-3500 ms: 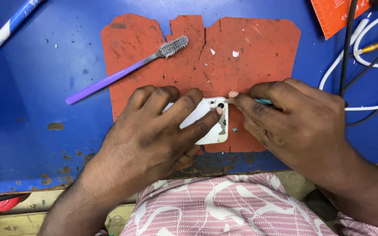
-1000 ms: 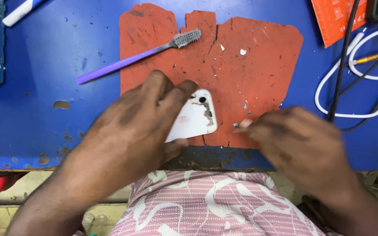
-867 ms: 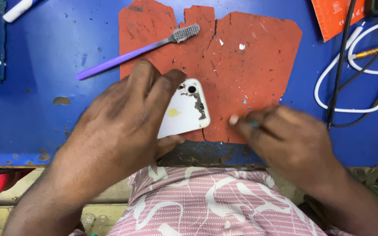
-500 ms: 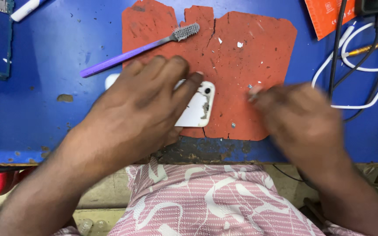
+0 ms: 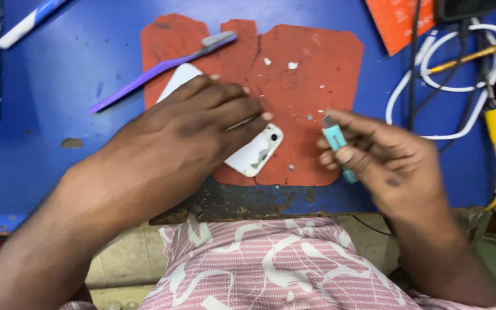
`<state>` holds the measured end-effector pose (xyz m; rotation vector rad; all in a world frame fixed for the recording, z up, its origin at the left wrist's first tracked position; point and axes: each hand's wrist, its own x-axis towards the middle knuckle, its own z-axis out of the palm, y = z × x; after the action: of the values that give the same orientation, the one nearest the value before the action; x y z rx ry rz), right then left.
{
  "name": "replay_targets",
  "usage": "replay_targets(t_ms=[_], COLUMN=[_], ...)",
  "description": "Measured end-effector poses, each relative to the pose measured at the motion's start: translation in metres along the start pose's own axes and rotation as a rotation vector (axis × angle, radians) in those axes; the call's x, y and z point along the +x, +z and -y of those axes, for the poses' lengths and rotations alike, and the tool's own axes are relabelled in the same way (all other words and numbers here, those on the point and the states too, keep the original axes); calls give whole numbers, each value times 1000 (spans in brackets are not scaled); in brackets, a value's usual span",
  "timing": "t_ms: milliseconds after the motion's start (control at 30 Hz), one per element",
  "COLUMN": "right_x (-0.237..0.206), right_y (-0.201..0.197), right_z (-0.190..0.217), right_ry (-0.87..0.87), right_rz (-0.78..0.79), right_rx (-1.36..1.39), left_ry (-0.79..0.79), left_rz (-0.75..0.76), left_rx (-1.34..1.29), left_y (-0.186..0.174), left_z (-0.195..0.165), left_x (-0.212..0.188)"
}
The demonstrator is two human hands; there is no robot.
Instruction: The person uses a utility knife to scrape adhesive residue from the back of a white smartphone. They hold the phone steady with one hand while carefully scraping around the camera module and edges with the other hand.
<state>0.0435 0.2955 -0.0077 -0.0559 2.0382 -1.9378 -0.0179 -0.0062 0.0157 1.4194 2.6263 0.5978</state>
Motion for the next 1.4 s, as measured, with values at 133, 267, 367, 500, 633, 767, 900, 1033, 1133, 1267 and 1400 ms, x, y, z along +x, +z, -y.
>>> replay_targets(t_ms=[133,267,367,500,633,767,900,1033,1133,1267,1400], right_x=[-18,-14,-10,-8,-6,-3,-2,-6,-6,-6,2], right_y=[27,45,50,44,34,38,46,55,60,50,8], right_z=[-3,-11,-13,-12,-14,-18,-22,-21,-17,-5,5], right_ry=[-22,-254,-190,-156,-224,-176,-199,-196,-199,-207,-310], right_rz=[-98,-77,-90,-118,-192,-199,-107,-41,-30,-113,-132], right_rx=[196,188,280,80,-237,-249,-58,42,-58,235,186], left_ry=[-118,-280,-469,-380,-494,-488,-176,-484,-281,-338,-450], left_rz=[-138,-178,-219,-315,-243,-244,-521,-132,-384,-314,-492], left_rx=[-278,-872,-982,-907,-957,-976,-887,-1076,-1052,-844,-228], left_y=[5,31,45,55,53,52,57,61,63,61,50], left_z=[-24,-64,-73,-75,-70,-64,-67,-76,-80,-75,-44], left_x=[-2,7,9,8,-6,-17,-19,-17,-14,-19,-34])
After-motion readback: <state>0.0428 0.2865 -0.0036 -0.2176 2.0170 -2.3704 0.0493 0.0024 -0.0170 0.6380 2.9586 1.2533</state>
